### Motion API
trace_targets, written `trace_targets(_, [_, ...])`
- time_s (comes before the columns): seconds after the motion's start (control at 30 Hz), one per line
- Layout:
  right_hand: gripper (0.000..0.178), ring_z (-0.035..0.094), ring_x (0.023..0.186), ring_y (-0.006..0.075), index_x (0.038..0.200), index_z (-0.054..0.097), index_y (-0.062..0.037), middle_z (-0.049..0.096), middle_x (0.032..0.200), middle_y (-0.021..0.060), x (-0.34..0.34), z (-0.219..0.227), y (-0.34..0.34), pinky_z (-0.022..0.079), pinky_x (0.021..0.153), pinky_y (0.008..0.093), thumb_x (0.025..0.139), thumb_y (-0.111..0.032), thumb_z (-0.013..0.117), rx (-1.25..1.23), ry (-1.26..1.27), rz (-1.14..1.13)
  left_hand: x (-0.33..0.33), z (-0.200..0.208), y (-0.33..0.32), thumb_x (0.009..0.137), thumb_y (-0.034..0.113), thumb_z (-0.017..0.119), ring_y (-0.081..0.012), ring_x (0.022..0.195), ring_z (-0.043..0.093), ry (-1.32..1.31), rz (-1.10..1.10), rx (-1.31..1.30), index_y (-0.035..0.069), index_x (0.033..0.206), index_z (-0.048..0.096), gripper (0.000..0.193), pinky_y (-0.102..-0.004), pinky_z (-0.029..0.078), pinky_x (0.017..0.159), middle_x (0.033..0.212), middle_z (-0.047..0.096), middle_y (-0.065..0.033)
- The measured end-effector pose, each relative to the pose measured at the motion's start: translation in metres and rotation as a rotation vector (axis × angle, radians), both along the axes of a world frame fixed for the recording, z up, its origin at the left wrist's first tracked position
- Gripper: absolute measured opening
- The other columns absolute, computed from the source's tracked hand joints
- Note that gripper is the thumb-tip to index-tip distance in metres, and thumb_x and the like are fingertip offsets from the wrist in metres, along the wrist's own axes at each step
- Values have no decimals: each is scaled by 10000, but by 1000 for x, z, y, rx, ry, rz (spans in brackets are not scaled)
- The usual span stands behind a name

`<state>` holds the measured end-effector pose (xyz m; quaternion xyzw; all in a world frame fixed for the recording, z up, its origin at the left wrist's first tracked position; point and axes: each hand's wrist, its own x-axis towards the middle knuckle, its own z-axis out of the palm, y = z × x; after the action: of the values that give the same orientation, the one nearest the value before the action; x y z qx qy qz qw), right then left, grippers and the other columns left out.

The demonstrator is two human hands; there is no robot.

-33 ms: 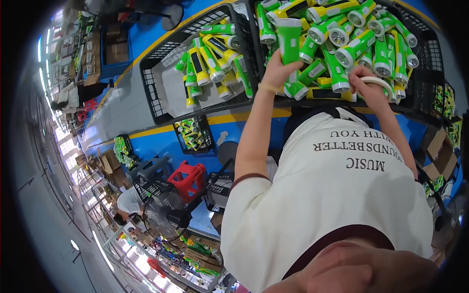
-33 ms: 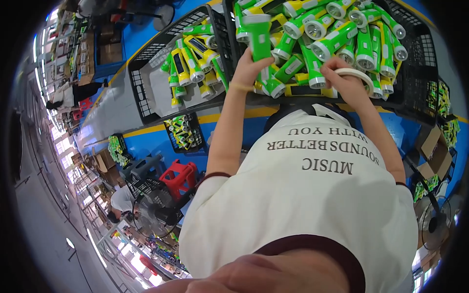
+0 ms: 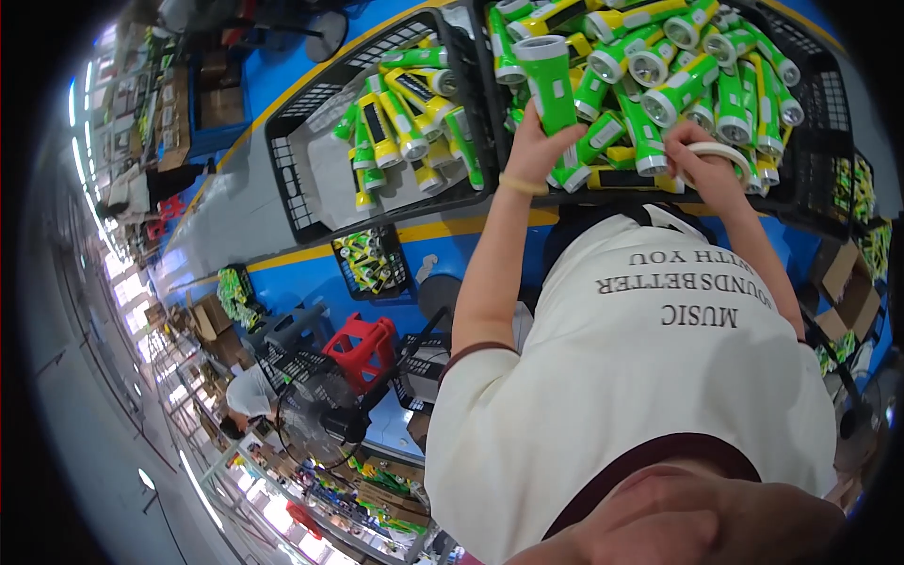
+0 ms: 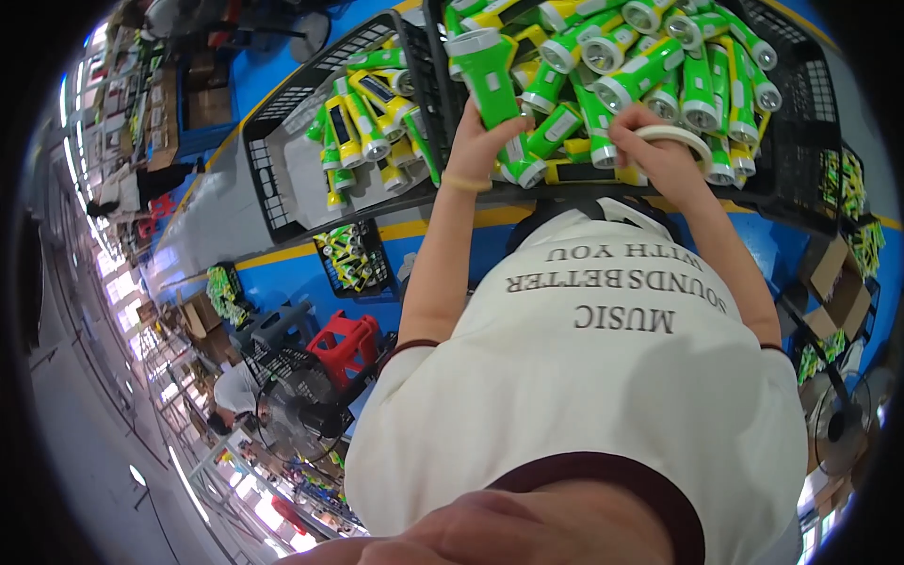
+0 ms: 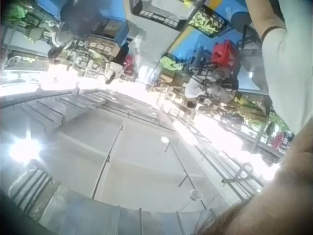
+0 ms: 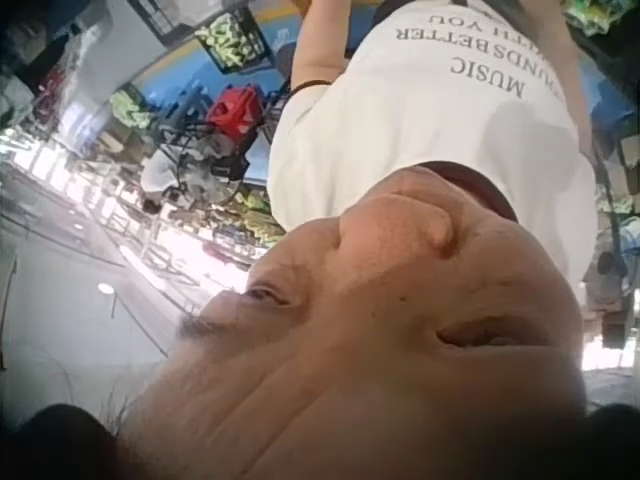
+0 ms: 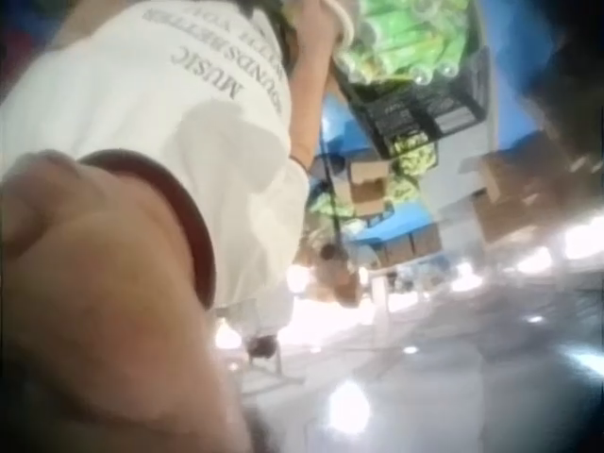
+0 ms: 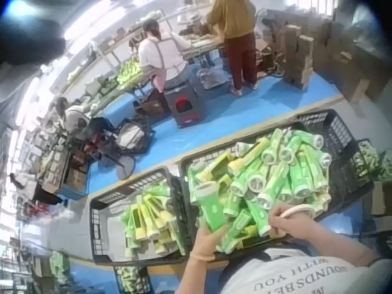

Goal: Inspecting and testing handheld flashlights on an assembly line.

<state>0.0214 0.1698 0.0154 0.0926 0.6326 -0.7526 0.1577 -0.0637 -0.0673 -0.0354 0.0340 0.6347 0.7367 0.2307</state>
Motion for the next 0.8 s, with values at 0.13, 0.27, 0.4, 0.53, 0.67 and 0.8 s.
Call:
trace_targets(0.13, [108,506,705,101,853,492,-68,489,801,30,-19,26,-32,397,622,230,881,-166,524,-350,1,102,42,58,13,714,-18,641,-183,879,562,-29,-37,221,26,1244,267,650,-307,503,700,1042,506,-99])
trace_targets(0.27, [151,493,706,91,843,496,-54,493,776,8,-31,43,-51,373,621,208,874,-193,546,-166,83,147,47,68,11,732,-10,612,-162,938,536,153,-90,32,0,1237,256,618,-275,463,769,1074,503,-103])
trace_targets(0.4, [142,478,705,78,830,505,-59,496,774,4,-29,49,-64,359,618,198,875,-189,542,-167,186,102,54,76,10,781,54,587,-149,965,507,157,-1,177,-2,1261,244,592,-264,426,819,1085,496,-97])
trace_targets(0.53, [177,504,701,74,839,538,-33,527,761,3,-28,49,-64,408,627,211,853,-204,582,-108,161,87,55,68,11,833,166,576,-129,916,503,187,109,169,25,1253,286,529,-253,424,783,1037,511,-90])
trace_targets(0.67, [163,477,679,70,828,538,-33,516,748,-7,-24,39,-72,385,596,207,830,-176,615,-123,190,43,55,62,14,864,218,553,-113,760,509,255,192,52,36,1157,394,381,-255,431,658,912,557,-61])
trace_targets(0.8, [177,390,636,57,809,524,-49,453,701,-32,-28,39,-69,327,549,213,824,-191,629,378,458,13,59,59,12,886,250,526,-123,651,524,420,216,-98,49,1119,407,330,-246,443,585,871,557,-62])
